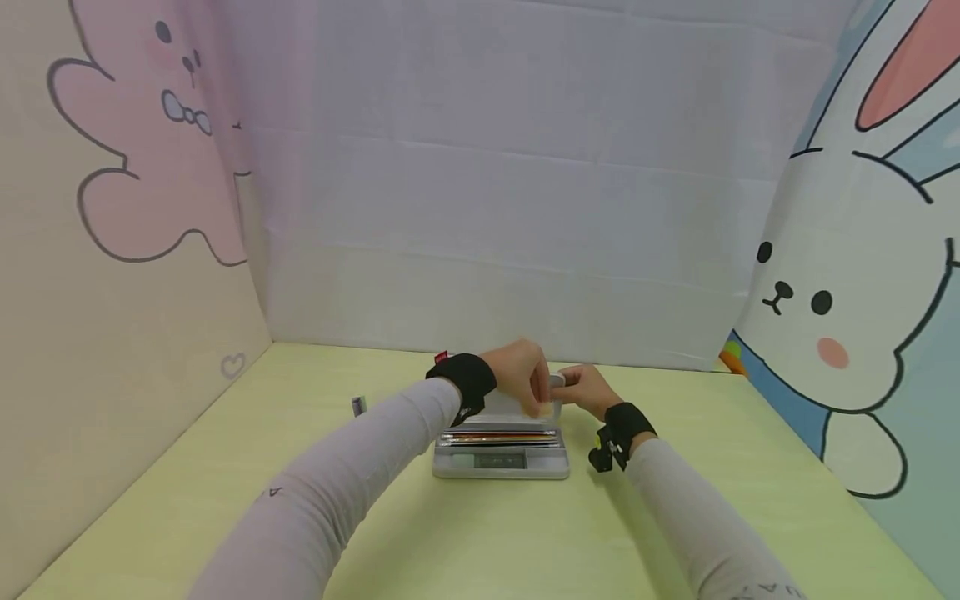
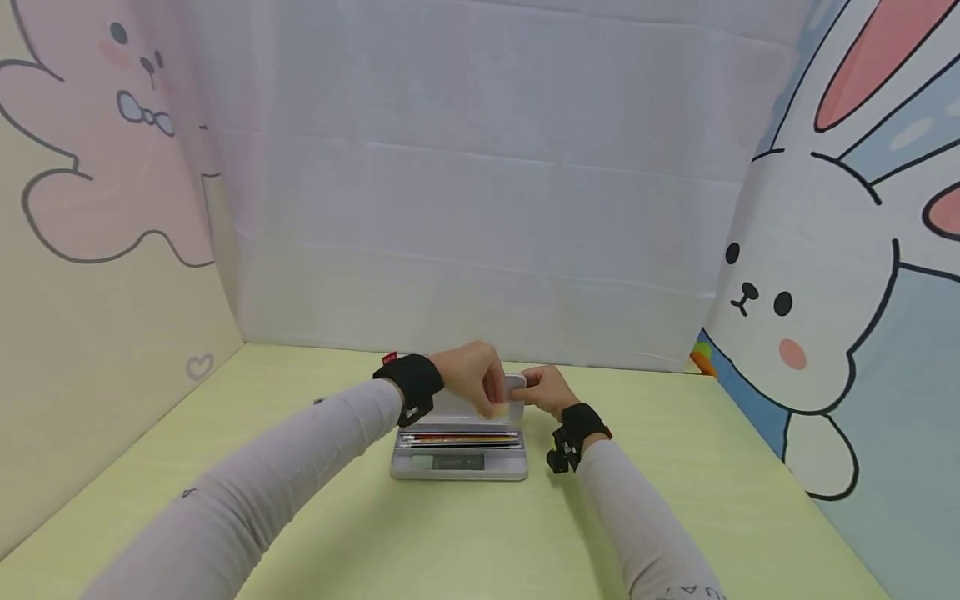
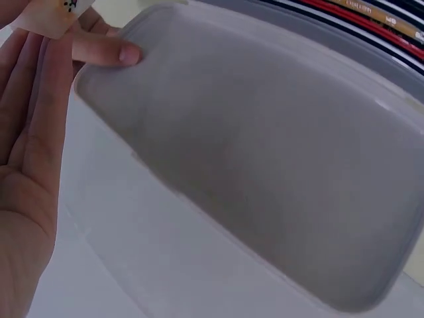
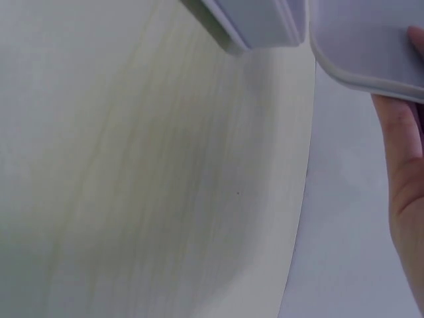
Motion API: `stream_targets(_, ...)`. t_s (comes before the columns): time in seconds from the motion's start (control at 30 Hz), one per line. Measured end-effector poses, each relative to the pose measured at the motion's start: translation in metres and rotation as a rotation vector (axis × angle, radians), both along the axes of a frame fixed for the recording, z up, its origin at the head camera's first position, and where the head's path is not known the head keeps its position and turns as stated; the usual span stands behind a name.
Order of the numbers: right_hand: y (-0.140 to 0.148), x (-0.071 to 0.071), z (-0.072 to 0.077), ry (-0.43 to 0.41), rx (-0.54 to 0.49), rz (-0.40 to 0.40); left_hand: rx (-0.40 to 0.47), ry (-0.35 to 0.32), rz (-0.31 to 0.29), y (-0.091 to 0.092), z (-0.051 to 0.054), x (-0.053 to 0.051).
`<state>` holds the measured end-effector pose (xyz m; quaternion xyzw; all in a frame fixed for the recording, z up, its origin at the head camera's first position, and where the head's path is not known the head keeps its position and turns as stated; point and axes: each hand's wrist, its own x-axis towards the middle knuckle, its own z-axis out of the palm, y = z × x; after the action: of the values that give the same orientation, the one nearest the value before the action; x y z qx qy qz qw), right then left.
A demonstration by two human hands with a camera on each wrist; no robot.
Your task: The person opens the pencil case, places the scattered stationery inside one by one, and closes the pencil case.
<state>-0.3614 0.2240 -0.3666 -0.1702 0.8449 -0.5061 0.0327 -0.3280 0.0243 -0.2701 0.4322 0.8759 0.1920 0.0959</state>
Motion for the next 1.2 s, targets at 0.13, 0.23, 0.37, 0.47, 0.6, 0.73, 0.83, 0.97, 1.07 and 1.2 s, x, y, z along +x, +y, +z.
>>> stream_targets(0.13,-0.002,0.001,0.000,0.014,0.007,0.009,-0.050,0.021,0.026,0.010,-0.022,-0.001)
stream_targets(0.23,-0.003,0.002,-0.001,0.017,-0.004,0.014,-0.080,0.026,0.032,0.015,-0.035,0.001)
stream_targets(0.37,-0.002,0.001,0.000,0.011,-0.039,0.035,-0.091,0.027,0.014,0.018,-0.049,0.004)
stream_targets(0.47,-0.001,0.001,0.000,0.013,-0.055,0.040,-0.084,0.054,-0.008,0.019,-0.056,0.005)
stream_targets(0.6,-0.001,0.001,0.001,0.014,-0.046,0.030,-0.064,0.099,-0.019,0.019,-0.065,0.004)
stream_targets(0.73,-0.001,0.002,0.001,0.006,-0.039,0.021,-0.059,0.123,-0.021,0.018,-0.072,0.003)
stream_targets(0.83,0.000,0.002,0.001,-0.002,-0.044,0.013,-0.060,0.109,-0.013,0.018,-0.074,0.004)
stream_targets(0.97,-0.001,0.006,0.004,-0.007,-0.045,0.011,-0.070,0.123,-0.011,0.019,-0.078,0.005)
stream_targets(1.07,-0.001,0.006,0.003,-0.007,-0.039,0.012,-0.078,0.160,-0.028,0.021,-0.084,0.002)
stream_targets(1.2,0.000,0.002,-0.002,-0.004,-0.037,0.004,-0.082,0.197,-0.042,0.023,-0.089,-0.002)
